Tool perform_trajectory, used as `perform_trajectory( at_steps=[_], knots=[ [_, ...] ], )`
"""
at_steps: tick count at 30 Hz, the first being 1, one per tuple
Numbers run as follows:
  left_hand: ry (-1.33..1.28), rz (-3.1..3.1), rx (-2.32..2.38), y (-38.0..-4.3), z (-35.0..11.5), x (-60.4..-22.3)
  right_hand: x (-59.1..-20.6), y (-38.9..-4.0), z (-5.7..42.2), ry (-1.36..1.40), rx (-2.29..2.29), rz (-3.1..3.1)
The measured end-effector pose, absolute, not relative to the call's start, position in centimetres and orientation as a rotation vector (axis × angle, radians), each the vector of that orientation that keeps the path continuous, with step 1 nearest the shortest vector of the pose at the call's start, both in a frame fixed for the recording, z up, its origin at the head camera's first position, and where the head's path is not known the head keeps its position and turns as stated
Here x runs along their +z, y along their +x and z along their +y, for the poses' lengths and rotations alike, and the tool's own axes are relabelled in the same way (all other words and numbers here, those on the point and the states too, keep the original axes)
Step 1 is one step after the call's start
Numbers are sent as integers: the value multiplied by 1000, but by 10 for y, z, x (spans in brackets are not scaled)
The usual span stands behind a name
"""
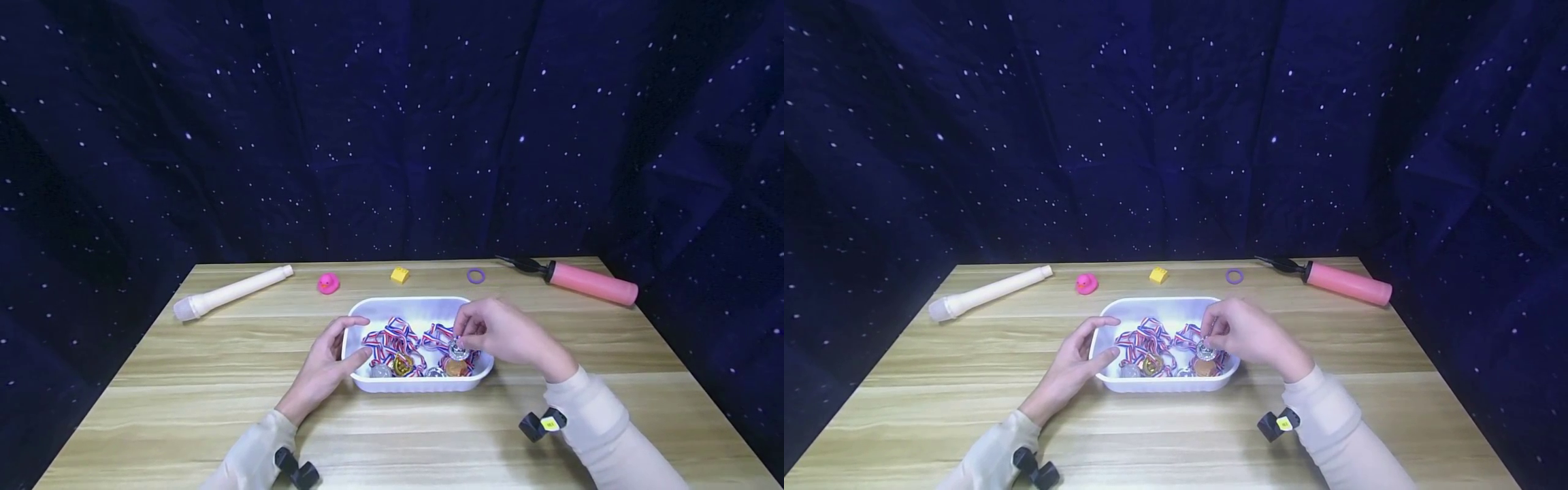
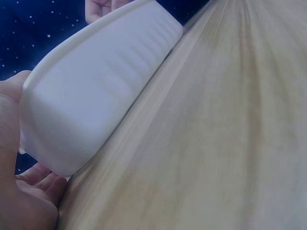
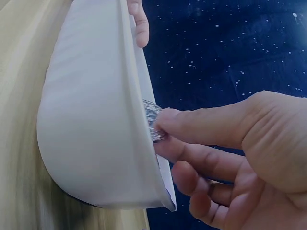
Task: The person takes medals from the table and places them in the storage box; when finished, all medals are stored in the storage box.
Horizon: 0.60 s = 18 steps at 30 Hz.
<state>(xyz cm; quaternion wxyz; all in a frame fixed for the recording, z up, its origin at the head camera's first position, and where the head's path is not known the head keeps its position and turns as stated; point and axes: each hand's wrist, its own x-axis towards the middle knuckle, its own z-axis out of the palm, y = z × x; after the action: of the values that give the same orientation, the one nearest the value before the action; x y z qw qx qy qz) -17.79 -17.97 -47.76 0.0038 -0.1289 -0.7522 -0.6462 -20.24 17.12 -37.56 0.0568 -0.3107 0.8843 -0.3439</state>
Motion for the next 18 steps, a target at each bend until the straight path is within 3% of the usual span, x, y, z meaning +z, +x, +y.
perform_trajectory(
  at_steps=[18],
  knots=[
    [-401, -2357, -2029, -176, -180, -478, -373, -200, 173, -967, -936, 2839]
  ],
)
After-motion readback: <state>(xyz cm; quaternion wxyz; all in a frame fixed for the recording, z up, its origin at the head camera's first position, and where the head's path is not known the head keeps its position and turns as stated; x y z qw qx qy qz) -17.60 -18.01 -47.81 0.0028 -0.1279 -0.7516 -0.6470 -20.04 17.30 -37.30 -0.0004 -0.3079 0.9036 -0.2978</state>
